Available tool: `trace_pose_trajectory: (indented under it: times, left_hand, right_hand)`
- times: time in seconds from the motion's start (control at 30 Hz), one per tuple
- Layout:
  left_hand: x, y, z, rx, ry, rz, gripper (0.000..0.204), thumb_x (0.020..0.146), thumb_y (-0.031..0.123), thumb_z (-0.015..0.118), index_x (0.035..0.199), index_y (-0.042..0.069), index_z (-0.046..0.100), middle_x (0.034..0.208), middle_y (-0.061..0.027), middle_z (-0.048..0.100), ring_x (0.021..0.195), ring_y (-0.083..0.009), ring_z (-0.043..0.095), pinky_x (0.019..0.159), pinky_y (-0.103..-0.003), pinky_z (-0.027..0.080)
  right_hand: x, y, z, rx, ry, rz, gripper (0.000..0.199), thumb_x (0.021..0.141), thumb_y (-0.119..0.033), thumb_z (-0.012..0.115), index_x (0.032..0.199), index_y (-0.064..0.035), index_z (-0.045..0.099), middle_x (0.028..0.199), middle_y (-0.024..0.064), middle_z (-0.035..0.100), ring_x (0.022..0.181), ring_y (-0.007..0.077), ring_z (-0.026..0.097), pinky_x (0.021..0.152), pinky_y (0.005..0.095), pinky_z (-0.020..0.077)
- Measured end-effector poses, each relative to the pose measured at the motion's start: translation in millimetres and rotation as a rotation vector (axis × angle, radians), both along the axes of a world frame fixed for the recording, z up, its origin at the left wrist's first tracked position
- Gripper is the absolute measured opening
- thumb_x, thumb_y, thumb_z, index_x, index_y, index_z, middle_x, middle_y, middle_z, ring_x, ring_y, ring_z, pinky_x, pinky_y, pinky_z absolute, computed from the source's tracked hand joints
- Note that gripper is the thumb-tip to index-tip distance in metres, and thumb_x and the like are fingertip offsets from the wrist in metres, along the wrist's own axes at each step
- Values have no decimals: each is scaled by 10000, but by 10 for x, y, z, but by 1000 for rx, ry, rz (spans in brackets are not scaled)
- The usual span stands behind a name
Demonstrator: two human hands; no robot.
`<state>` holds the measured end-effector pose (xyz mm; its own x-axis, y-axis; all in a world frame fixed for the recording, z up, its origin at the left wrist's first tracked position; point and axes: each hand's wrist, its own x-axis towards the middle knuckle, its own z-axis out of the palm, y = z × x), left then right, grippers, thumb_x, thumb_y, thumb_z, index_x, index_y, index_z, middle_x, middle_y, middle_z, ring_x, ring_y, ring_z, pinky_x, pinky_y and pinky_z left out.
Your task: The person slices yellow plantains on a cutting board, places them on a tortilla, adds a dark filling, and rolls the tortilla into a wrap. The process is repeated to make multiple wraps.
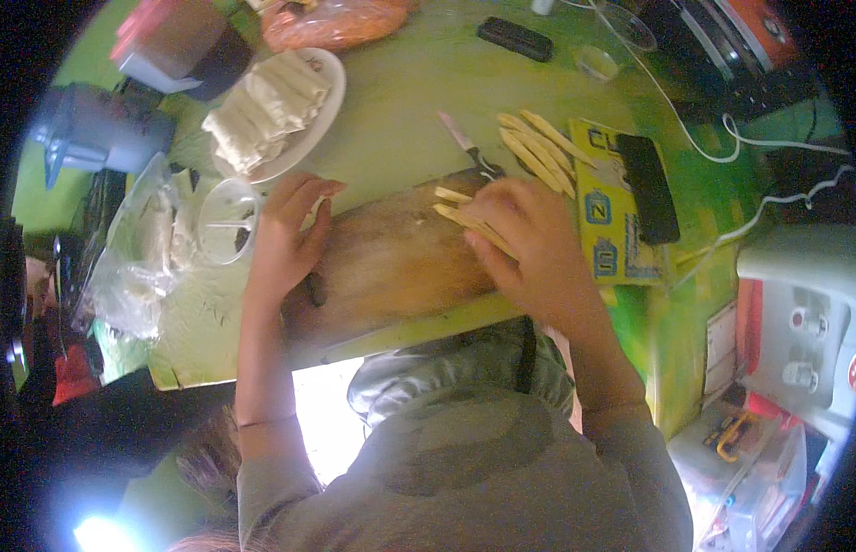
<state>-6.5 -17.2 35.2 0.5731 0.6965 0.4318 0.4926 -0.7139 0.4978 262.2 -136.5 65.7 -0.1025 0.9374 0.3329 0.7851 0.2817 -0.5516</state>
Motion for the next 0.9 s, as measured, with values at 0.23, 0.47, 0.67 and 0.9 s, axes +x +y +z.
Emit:
trace_pose_trajectory:
  times: [0.23,0.47,0.67,0.9]
  left_hand:
    - [-251,85,191,243,-94,174,226,797,-48,638,1005,27,683,1024,-161,643,966,-348,610,861,-416,482]
    - [-1135,389,406,169,-23,835,127,828,63,642,937,4,673,955,-230,655,918,-388,623,797,-450,495]
    - [-2406,962,-122,122,452,921,159,823,139,614,891,25,701,930,-205,710,877,-389,677,782,-452,520]
    - [-2883,1300,-498,31,478,1049,160,750,140,659,848,26,714,936,-214,706,897,-391,676,831,-448,526]
  right_hand:
    - [-302,-5,-73,-43,41,235,253,867,-124,650,1114,-74,671,1105,130,609,1054,328,570,921,427,413]
    - [-320,-80,41,-61,134,254,309,881,-84,587,1181,-44,649,1136,182,596,1070,374,565,977,455,417]
    - [-361,-133,2,-145,163,220,292,877,-88,629,1164,-36,645,1123,177,589,1062,371,566,947,443,444]
    - [-396,-123,20,-103,107,266,309,874,-88,661,1180,-45,638,1117,173,581,1045,364,569,921,437,453]
